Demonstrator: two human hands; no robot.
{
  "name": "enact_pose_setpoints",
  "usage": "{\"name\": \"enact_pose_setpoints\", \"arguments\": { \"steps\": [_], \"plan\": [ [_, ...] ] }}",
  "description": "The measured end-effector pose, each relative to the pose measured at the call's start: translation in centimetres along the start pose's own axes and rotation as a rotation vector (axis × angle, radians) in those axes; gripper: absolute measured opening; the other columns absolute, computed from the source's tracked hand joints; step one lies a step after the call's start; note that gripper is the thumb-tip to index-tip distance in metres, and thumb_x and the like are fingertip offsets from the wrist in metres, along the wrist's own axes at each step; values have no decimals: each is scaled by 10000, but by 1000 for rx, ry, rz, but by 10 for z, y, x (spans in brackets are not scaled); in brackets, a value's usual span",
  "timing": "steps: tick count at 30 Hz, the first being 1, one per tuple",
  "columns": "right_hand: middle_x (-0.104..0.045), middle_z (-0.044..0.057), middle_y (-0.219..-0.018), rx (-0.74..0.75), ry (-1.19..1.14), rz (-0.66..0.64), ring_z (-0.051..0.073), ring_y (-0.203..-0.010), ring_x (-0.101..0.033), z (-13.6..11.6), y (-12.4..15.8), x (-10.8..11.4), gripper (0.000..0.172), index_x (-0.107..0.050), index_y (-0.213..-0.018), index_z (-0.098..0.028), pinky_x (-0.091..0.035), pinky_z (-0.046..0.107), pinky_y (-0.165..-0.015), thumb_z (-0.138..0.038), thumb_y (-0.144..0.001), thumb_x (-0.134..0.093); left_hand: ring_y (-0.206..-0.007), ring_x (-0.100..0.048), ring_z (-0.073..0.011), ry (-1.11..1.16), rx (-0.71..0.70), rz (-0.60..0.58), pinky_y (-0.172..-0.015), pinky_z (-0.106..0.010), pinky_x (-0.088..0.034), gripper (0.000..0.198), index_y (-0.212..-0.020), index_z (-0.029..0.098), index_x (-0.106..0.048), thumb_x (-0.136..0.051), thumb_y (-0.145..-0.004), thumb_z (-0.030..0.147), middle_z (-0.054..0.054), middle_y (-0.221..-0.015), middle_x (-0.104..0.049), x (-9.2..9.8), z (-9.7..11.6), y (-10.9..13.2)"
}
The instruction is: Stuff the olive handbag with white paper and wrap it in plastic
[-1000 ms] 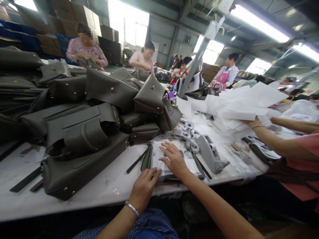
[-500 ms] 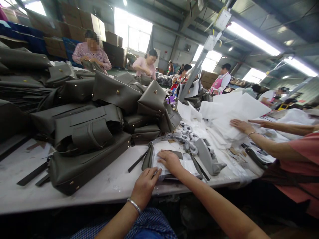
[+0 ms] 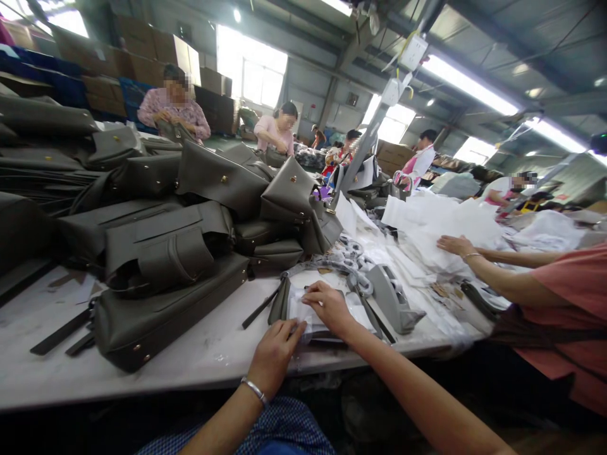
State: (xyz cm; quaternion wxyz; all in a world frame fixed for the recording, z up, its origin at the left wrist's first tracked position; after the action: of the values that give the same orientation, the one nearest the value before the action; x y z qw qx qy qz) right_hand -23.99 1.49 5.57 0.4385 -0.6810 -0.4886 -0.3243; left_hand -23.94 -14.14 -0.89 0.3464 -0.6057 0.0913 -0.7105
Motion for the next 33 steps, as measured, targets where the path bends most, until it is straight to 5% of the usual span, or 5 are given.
{"name": "enact_pose_setpoints", "arguments": {
  "steps": [6, 13, 18, 26, 33],
  "plan": [
    [-755, 67, -939, -134, -26, -227, 222, -912, -673, -1, -9, 4, 185, -782, -952, -226, -453, 305, -827, -265, -922, -603, -1096, -530, -230, -1, -1, -13, -972, -402, -524, 580, -1383, 215, -510, -628, -839, 55, -70, -1264, -592, -2, -1, 4],
    [-590, -13, -571, -276, -318, -428, 116, -539, -546, 19, -18, -12, 207, -708, -779, -146, -434, 224, -568, -257, -885, -569, -1111, -530, -226, -22, -9, -23, -980, -400, -519, 601, -1413, 233, -485, -570, -858, 19, -72, -1285, -581, -1, 0, 6],
    [-581, -24, -611, -380, -541, -553, 99, -538, -523, 31, -26, -25, 231, -692, -879, -142, -460, 206, -519, -358, -845, -615, -1106, -539, -232, -33, -16, 3, -980, -409, -523, 610, -1407, 229, -494, -568, -846, 2, -77, -1273, -589, 0, 0, 5],
    [-626, -7, -741, -387, -714, -592, 90, -634, -574, 25, -26, -25, 355, -632, -898, -141, -497, 193, -583, -476, -792, -682, -1140, -535, -230, 3, -6, -20, -1020, -425, -503, 666, -1454, 249, -438, -576, -848, 7, -69, -1282, -586, -3, -2, 7],
    [-592, -21, -678, -395, -589, -597, 92, -559, -540, 28, -28, -33, 206, -647, -903, -140, -495, 211, -539, -331, -865, -578, -1151, -536, -215, 66, 18, -33, -1058, -405, -475, 671, -1488, 208, -369, -554, -870, 22, -60, -1288, -593, -3, -4, 7]
  ]
}}
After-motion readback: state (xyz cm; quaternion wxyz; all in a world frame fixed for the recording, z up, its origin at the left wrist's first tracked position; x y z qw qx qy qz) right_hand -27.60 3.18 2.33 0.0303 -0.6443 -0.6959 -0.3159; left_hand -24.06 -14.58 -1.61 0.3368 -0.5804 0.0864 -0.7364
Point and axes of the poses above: each hand's wrist, its own y-axis away from the middle knuckle, its own x-axis out of the back of the hand, z = x × y, the point moved 6 cm from there along -y, towards the middle knuckle
